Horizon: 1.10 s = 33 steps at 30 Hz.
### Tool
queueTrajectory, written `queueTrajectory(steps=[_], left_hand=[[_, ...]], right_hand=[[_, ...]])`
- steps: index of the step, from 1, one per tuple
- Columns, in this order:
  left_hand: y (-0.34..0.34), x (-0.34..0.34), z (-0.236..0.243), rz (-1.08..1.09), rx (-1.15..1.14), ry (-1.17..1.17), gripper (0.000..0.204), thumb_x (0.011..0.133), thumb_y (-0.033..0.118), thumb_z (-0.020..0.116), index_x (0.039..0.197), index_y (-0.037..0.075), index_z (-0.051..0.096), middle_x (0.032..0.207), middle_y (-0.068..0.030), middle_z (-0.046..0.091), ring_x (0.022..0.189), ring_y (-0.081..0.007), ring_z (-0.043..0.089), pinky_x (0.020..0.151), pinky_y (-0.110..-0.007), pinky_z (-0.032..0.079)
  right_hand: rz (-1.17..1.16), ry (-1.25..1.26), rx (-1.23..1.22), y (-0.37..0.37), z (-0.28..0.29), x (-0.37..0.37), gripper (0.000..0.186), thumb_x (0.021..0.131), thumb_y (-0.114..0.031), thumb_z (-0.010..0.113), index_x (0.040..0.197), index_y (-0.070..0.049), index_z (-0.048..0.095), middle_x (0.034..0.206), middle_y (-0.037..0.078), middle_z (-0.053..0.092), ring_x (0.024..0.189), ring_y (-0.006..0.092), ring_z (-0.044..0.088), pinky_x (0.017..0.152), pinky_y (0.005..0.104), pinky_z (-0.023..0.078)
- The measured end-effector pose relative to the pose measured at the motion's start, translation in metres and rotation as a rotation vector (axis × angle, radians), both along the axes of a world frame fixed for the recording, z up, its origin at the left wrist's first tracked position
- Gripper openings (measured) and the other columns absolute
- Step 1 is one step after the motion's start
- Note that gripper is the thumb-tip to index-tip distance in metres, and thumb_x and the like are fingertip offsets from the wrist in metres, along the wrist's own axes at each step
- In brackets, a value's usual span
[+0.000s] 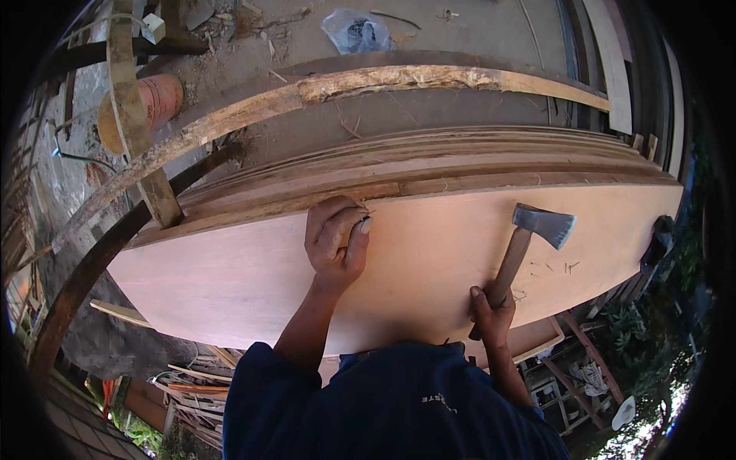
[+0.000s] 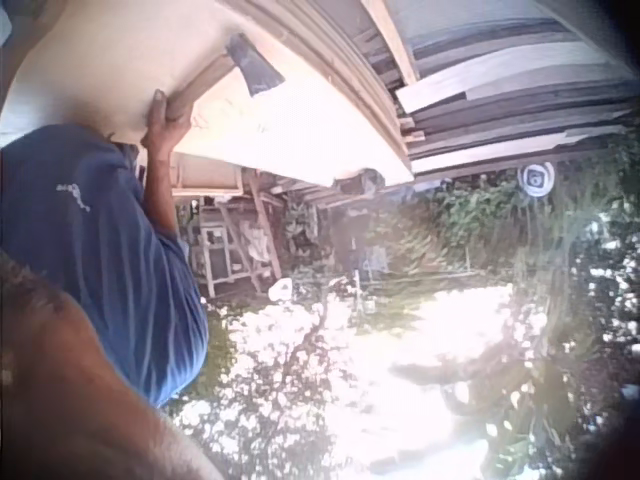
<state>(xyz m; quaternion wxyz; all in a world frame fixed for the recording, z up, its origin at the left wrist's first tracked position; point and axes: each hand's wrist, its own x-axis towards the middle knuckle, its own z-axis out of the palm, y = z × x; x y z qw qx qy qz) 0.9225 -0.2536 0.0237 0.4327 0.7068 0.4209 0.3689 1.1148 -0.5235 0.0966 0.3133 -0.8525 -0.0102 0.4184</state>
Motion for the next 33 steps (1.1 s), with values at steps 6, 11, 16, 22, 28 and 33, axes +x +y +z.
queueTrajectory(steps=[6,11,16,22,28,33], left_hand=[[0.008,0.005,0.002,-0.076,0.107,0.061,0.017,0.084,0.008,0.078,0.1,0.006,0.071,0.099,-0.0076,0.073,0.093,-0.0264,0.068,0.082,-0.038,0.048],[0.008,0.007,0.004,-0.128,0.093,0.155,0.014,0.085,0.01,0.078,0.099,0.01,0.076,0.103,-0.0032,0.076,0.095,-0.0216,0.071,0.085,-0.035,0.044],[0.007,0.01,0.008,-0.142,0.129,0.206,0.012,0.088,0.015,0.076,0.1,0.011,0.078,0.103,-0.002,0.078,0.096,-0.0197,0.071,0.087,-0.035,0.043],[-0.001,0.008,0.009,-0.153,0.186,0.231,0.012,0.091,0.022,0.076,0.1,0.013,0.079,0.104,-0.0017,0.078,0.096,-0.0207,0.071,0.088,-0.035,0.043],[-0.001,0.008,0.005,-0.197,0.271,0.265,0.012,0.09,0.021,0.076,0.098,0.013,0.078,0.106,-0.0004,0.077,0.103,-0.0212,0.069,0.091,-0.038,0.045],[0.0,0.008,0.006,-0.237,0.245,0.243,0.014,0.089,0.016,0.076,0.101,0.011,0.079,0.11,-0.0042,0.077,0.107,-0.0258,0.069,0.096,-0.041,0.047]], right_hand=[[0.017,-0.013,-0.058,0.007,0.004,-0.001,0.02,0.094,-0.013,0.077,0.096,-0.003,0.06,0.07,0.001,0.061,0.054,0.007,0.055,0.048,0.0253,0.044],[0.047,-0.027,-0.009,0.001,0.0,0.0,0.021,0.093,-0.015,0.078,0.098,-0.003,0.06,0.073,0.0,0.062,0.062,0.0066,0.056,0.055,0.026,0.047],[0.128,-0.083,0.059,-0.004,-0.002,0.002,0.022,0.094,-0.017,0.077,0.097,-0.002,0.061,0.074,0.0,0.062,0.066,0.0068,0.056,0.059,0.0274,0.048],[0.073,-0.047,0.077,-0.001,0.003,0.001,0.025,0.091,-0.018,0.079,0.091,-0.002,0.06,0.069,0.002,0.062,0.057,0.0078,0.056,0.052,0.0288,0.047],[0.401,-0.297,0.176,0.0,0.016,-0.011,0.029,0.099,-0.024,0.07,0.102,0.003,0.058,0.066,0.017,0.065,0.056,0.0243,0.063,0.054,0.0408,0.05],[0.624,-0.378,0.262,0.04,0.07,-0.029,0.028,0.101,-0.019,0.063,0.117,0.002,0.053,0.081,0.028,0.069,0.071,0.0476,0.068,0.061,0.0518,0.052]])
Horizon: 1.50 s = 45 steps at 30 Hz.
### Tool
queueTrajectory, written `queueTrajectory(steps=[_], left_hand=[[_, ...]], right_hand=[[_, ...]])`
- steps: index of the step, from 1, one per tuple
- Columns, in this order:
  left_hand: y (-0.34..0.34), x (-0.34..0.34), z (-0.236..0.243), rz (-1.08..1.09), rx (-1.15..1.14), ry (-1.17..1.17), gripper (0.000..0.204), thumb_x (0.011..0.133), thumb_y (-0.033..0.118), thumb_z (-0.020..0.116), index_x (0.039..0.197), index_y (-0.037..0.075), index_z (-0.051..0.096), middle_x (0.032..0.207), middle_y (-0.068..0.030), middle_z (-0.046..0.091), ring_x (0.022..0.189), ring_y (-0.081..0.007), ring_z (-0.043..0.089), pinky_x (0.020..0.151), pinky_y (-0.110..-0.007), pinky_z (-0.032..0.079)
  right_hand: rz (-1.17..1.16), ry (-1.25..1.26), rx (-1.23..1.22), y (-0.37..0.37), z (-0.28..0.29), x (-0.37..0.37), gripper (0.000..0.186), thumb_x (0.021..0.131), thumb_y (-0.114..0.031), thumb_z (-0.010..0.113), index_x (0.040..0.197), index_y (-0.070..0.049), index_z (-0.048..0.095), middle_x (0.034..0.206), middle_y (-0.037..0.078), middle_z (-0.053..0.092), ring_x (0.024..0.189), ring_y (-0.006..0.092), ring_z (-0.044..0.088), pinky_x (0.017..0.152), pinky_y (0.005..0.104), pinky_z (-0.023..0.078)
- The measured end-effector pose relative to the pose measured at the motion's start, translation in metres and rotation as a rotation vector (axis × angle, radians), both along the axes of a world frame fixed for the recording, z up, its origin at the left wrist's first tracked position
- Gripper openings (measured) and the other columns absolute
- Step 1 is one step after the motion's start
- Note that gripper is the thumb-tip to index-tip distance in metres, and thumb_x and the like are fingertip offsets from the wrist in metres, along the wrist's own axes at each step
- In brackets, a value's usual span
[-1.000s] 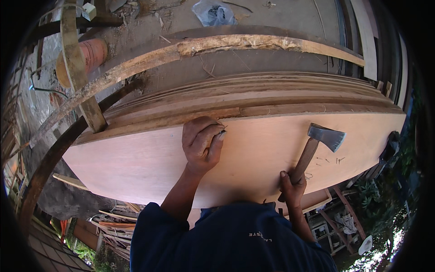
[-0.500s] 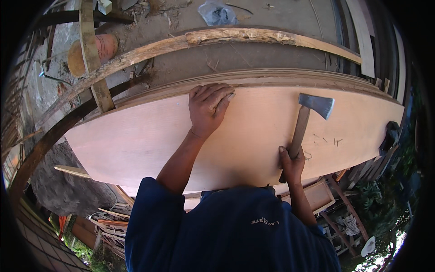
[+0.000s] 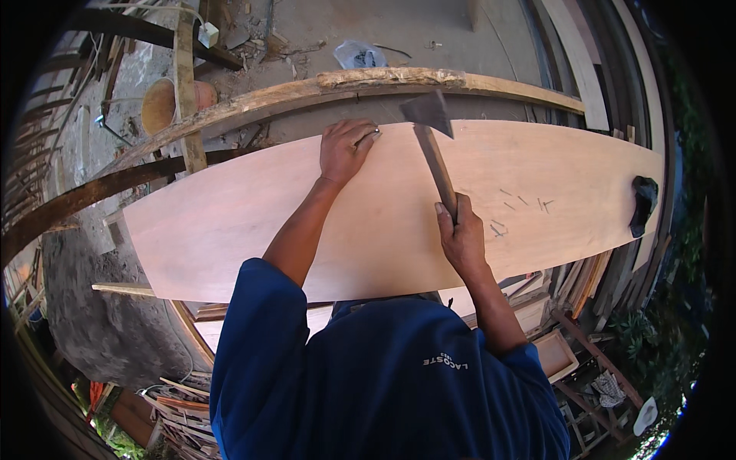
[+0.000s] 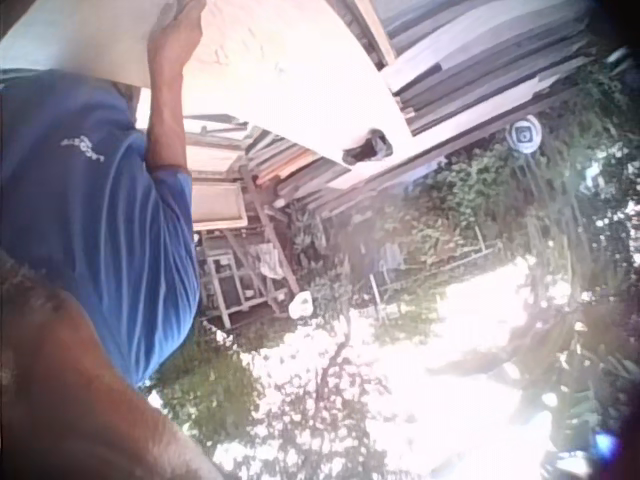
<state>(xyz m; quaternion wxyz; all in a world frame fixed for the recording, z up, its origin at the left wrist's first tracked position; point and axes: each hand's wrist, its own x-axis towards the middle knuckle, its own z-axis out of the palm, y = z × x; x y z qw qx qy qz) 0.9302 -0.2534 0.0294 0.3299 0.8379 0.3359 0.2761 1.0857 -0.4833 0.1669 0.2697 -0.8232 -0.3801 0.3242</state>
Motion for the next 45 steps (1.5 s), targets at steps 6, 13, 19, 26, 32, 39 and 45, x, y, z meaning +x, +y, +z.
queueTrajectory(steps=[6,13,19,26,32,39,45], left_hand=[[-0.002,0.0,-0.005,0.011,0.079,0.033,0.015,0.088,0.022,0.075,0.1,0.013,0.078,0.116,0.0002,0.075,0.111,-0.0225,0.067,0.095,-0.041,0.046],[0.008,-0.019,-0.016,0.01,0.058,-0.045,0.024,0.095,0.023,0.068,0.112,0.007,0.075,0.121,-0.0111,0.073,0.11,-0.0306,0.068,0.1,-0.044,0.047],[0.021,-0.028,-0.009,0.082,0.066,0.448,0.038,0.104,0.038,0.056,0.104,0.005,0.075,0.104,-0.0144,0.076,0.103,-0.034,0.069,0.1,-0.047,0.046],[0.018,-0.036,-0.007,0.117,0.028,0.324,0.038,0.102,0.039,0.059,0.097,0.006,0.076,0.099,-0.0185,0.075,0.096,-0.0389,0.069,0.095,-0.049,0.048],[0.02,-0.028,-0.006,0.099,-0.028,0.359,0.036,0.102,0.035,0.055,0.103,0.006,0.076,0.1,-0.0199,0.075,0.096,-0.0413,0.068,0.091,-0.052,0.048],[0.019,-0.036,-0.011,0.188,-0.126,0.109,0.036,0.101,0.032,0.054,0.113,0.003,0.073,0.114,-0.0214,0.072,0.111,-0.0397,0.065,0.101,-0.048,0.048],[0.011,-0.035,-0.018,0.179,0.026,-0.092,0.027,0.097,0.02,0.06,0.117,0.005,0.072,0.119,-0.0191,0.07,0.114,-0.0389,0.063,0.101,-0.049,0.048]], right_hand=[[0.207,-0.179,-0.164,0.014,-0.014,-0.006,0.029,0.103,-0.026,0.06,0.112,0.0,0.049,0.083,0.028,0.069,0.071,0.0473,0.068,0.063,0.0562,0.052],[0.019,-0.14,0.244,0.009,0.054,-0.018,0.026,0.101,-0.017,0.065,0.113,0.001,0.051,0.078,0.026,0.067,0.068,0.0468,0.068,0.059,0.0521,0.051],[0.155,-0.184,-0.217,0.003,-0.031,-0.02,0.023,0.102,-0.016,0.062,0.113,0.0,0.051,0.079,0.029,0.068,0.078,0.0531,0.066,0.066,0.0555,0.052],[-0.117,-0.09,0.344,0.021,0.025,-0.025,0.027,0.102,-0.021,0.064,0.112,0.0,0.05,0.076,0.027,0.067,0.067,0.0476,0.067,0.058,0.0513,0.051],[0.166,-0.219,-0.261,-0.002,-0.05,-0.014,0.027,0.101,-0.026,0.063,0.104,-0.002,0.05,0.083,0.03,0.069,0.075,0.0496,0.069,0.064,0.0592,0.052],[0.026,-0.23,0.189,-0.005,-0.038,-0.031,0.028,0.102,-0.028,0.061,0.108,-0.003,0.051,0.08,0.025,0.069,0.07,0.0471,0.068,0.062,0.0574,0.053],[0.211,-0.19,-0.438,-0.014,-0.029,-0.021,0.028,0.101,-0.026,0.058,0.112,-0.002,0.05,0.095,0.027,0.072,0.092,0.046,0.072,0.08,0.0569,0.056]])
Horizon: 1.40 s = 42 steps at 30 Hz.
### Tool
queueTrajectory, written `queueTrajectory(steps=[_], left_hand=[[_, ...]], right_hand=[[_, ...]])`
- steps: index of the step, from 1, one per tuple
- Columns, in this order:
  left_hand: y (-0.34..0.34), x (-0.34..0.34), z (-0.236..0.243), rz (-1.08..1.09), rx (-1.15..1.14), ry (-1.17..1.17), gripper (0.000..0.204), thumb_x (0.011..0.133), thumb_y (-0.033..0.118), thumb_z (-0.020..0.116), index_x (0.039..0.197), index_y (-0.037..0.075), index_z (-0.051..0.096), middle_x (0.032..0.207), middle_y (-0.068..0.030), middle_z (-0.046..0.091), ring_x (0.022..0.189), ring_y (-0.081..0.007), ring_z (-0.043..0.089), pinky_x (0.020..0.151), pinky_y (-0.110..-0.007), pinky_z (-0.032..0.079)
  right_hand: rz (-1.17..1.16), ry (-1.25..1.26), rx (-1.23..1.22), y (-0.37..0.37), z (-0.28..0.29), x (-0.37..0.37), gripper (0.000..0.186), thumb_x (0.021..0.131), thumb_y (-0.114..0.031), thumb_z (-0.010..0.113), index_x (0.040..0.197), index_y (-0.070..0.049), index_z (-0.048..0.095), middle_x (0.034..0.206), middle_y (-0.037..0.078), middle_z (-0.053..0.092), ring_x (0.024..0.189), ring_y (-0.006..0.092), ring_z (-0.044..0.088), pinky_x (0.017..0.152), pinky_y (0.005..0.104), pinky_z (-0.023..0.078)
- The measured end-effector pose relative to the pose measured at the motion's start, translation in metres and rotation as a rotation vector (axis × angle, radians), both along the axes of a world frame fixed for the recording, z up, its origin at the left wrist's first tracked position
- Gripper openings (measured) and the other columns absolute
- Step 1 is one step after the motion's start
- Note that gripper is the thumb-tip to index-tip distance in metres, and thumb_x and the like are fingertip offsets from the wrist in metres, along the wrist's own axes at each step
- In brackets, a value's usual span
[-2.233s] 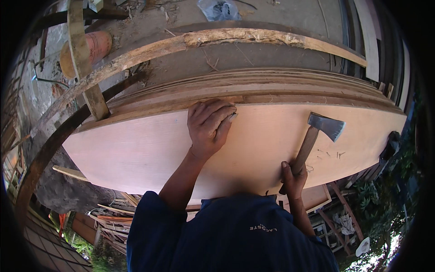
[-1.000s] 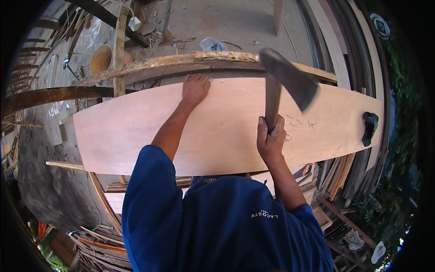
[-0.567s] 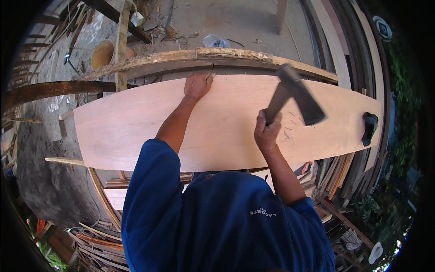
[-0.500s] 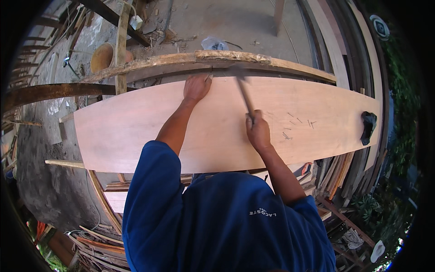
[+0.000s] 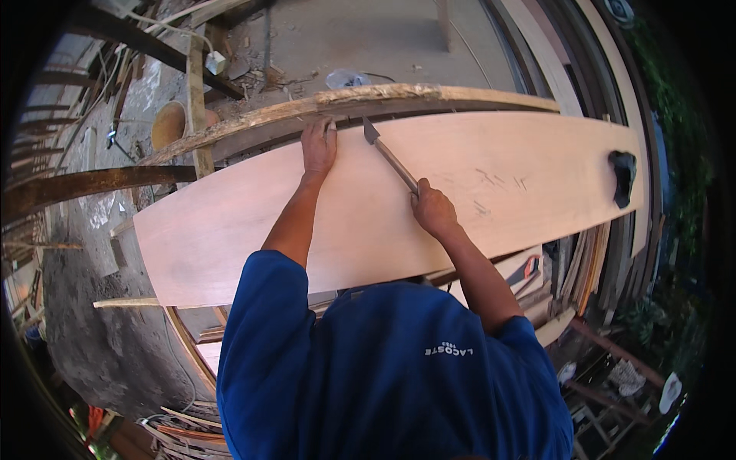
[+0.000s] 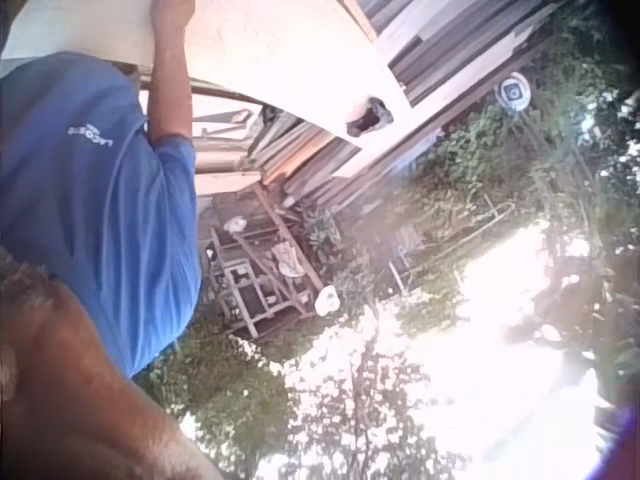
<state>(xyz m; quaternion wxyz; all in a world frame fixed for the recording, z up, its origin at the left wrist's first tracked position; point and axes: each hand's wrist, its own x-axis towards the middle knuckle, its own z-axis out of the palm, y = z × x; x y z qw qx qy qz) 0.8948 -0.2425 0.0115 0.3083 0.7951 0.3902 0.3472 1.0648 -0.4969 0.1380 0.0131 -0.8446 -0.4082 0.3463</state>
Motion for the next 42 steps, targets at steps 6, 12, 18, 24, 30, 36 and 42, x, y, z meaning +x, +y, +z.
queueTrajectory(steps=[6,12,18,24,30,36,42], left_hand=[[-0.066,0.073,0.038,-0.119,0.14,0.05,0.021,0.09,0.018,0.07,0.107,0.008,0.073,0.114,-0.0135,0.07,0.108,-0.035,0.064,0.094,-0.049,0.049],[-0.183,0.183,0.066,-0.695,0.119,0.249,0.024,0.088,0.024,0.071,0.102,0.005,0.075,0.109,-0.0114,0.068,0.106,-0.0306,0.064,0.091,-0.045,0.05],[-0.226,0.227,0.058,-0.734,0.387,0.522,0.014,0.082,0.012,0.066,0.085,0.003,0.076,0.097,-0.0112,0.069,0.096,-0.0278,0.067,0.077,-0.044,0.053],[-0.225,0.232,0.063,-0.727,0.316,0.571,0.017,0.084,0.01,0.064,0.093,0.002,0.076,0.094,-0.0137,0.07,0.09,-0.0288,0.07,0.074,-0.044,0.055],[-0.158,0.168,0.061,-0.303,-0.456,-0.006,0.025,0.086,0.002,0.064,0.109,-0.003,0.072,0.092,-0.0178,0.075,0.082,-0.0299,0.075,0.074,-0.042,0.059],[-0.059,0.099,0.029,0.0,-0.422,-0.18,0.021,0.091,0.012,0.072,0.107,0.0,0.076,0.092,-0.0125,0.076,0.082,-0.0197,0.072,0.078,-0.033,0.056],[-0.041,0.095,0.022,-0.027,-0.345,-0.137,0.02,0.094,0.017,0.07,0.101,-0.002,0.075,0.091,-0.0117,0.075,0.085,-0.0185,0.071,0.081,-0.032,0.054]], right_hand=[[-0.109,0.084,0.031,-0.126,-0.01,0.001,0.036,0.101,-0.032,0.061,0.115,-0.001,0.05,0.092,0.03,0.071,0.089,0.0488,0.07,0.079,0.0584,0.055],[-0.443,0.306,0.186,-0.253,0.018,-0.032,0.036,0.1,-0.031,0.067,0.105,0.004,0.059,0.084,0.03,0.069,0.082,0.0451,0.071,0.072,0.0512,0.053],[-0.822,0.352,0.204,-0.301,0.029,-0.068,0.028,0.103,-0.025,0.067,0.102,0.003,0.062,0.073,0.017,0.066,0.069,0.0187,0.061,0.062,0.0407,0.049],[-1.015,0.349,0.316,-0.286,0.027,-0.068,0.029,0.104,-0.026,0.065,0.094,0.0,0.059,0.068,0.002,0.056,0.062,0.0105,0.05,0.055,0.0339,0.043],[-0.996,0.492,0.362,-0.232,0.034,-0.028,0.023,0.106,-0.025,0.063,0.098,-0.005,0.057,0.064,-0.004,0.047,0.052,0.0063,0.043,0.047,0.0271,0.035],[-0.763,0.511,0.414,-0.174,0.014,0.0,0.026,0.106,-0.028,0.063,0.095,-0.006,0.055,0.064,-0.003,0.049,0.051,0.0064,0.045,0.046,0.0262,0.038],[-0.491,0.405,0.391,-0.11,0.019,0.021,0.037,0.104,-0.034,0.063,0.102,0.004,0.06,0.064,0.014,0.059,0.056,0.0197,0.056,0.054,0.0386,0.044]])
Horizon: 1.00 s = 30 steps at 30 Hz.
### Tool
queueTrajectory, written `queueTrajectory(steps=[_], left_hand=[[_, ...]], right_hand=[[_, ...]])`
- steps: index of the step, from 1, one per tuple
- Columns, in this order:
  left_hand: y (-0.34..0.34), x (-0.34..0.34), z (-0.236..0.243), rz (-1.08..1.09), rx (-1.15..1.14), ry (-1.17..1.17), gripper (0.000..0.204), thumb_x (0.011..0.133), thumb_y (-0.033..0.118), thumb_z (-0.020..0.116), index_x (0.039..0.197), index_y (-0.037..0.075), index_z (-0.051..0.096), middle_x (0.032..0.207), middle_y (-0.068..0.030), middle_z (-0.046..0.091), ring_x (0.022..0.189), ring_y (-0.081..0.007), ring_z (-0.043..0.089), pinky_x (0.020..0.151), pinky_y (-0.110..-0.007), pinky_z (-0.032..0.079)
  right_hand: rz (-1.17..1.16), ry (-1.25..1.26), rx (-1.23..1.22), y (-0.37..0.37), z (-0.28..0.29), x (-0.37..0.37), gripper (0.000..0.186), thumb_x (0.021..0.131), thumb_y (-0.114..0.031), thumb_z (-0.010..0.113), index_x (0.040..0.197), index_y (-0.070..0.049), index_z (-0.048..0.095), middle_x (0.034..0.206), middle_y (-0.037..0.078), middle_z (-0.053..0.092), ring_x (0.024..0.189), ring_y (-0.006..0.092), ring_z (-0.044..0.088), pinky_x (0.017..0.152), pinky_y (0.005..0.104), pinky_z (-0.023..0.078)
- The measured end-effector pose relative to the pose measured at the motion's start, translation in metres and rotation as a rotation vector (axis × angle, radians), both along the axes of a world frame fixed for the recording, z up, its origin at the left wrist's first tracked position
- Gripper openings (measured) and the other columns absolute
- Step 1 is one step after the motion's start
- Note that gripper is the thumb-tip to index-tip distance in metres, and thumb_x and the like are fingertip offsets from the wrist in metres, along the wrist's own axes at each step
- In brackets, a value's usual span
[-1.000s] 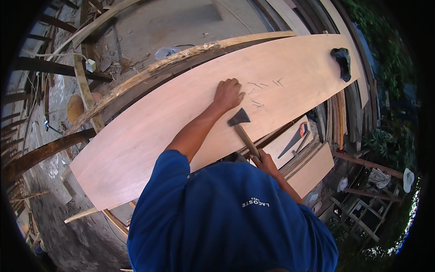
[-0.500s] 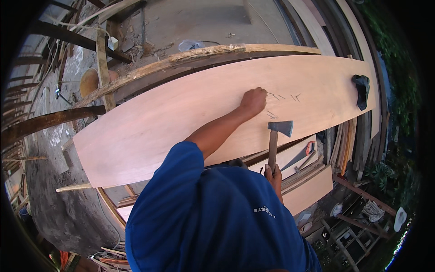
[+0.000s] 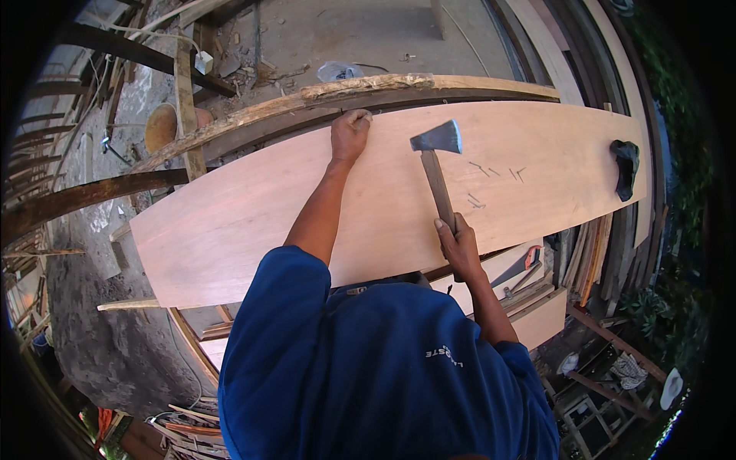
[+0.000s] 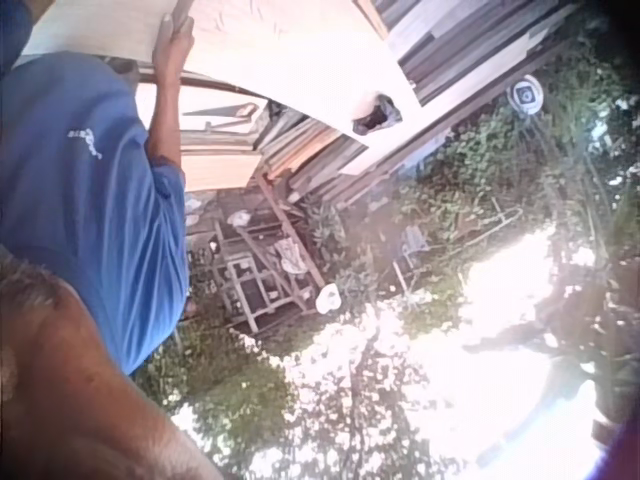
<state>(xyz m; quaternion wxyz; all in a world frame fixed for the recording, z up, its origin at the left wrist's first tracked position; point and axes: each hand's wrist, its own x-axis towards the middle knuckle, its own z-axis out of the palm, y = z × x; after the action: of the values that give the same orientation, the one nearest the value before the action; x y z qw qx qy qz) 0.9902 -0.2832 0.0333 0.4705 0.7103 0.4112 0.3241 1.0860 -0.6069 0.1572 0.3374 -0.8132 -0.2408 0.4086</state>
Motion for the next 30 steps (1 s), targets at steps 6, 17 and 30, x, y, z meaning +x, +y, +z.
queueTrajectory(steps=[6,17,30], left_hand=[[0.004,-0.007,-0.008,-0.023,0.084,-0.085,0.013,0.09,0.01,0.069,0.095,-0.002,0.072,0.091,-0.018,0.073,0.084,-0.0316,0.072,0.078,-0.038,0.055],[0.008,-0.004,-0.01,-0.136,0.255,-0.064,0.017,0.086,0.005,0.065,0.099,-0.003,0.072,0.1,-0.0182,0.074,0.094,-0.0359,0.071,0.088,-0.041,0.055],[0.036,-0.029,-0.007,-0.277,0.097,0.235,0.057,0.094,0.025,0.054,0.15,0.014,0.047,0.114,-0.0197,0.074,0.104,-0.0459,0.067,0.095,-0.055,0.05]], right_hand=[[0.144,-0.224,0.099,0.066,0.039,0.008,0.036,0.105,-0.033,0.062,0.103,0.002,0.057,0.066,0.023,0.062,0.059,0.0392,0.064,0.056,0.0459,0.047],[0.346,-0.516,-0.18,0.115,0.002,0.008,0.035,0.104,-0.033,0.06,0.107,0.0,0.052,0.08,0.027,0.069,0.068,0.047,0.067,0.061,0.0556,0.051],[0.323,-0.572,-0.077,0.117,-0.004,0.006,0.031,0.102,-0.031,0.064,0.106,-0.003,0.053,0.079,0.025,0.069,0.07,0.0464,0.069,0.062,0.0558,0.053]])
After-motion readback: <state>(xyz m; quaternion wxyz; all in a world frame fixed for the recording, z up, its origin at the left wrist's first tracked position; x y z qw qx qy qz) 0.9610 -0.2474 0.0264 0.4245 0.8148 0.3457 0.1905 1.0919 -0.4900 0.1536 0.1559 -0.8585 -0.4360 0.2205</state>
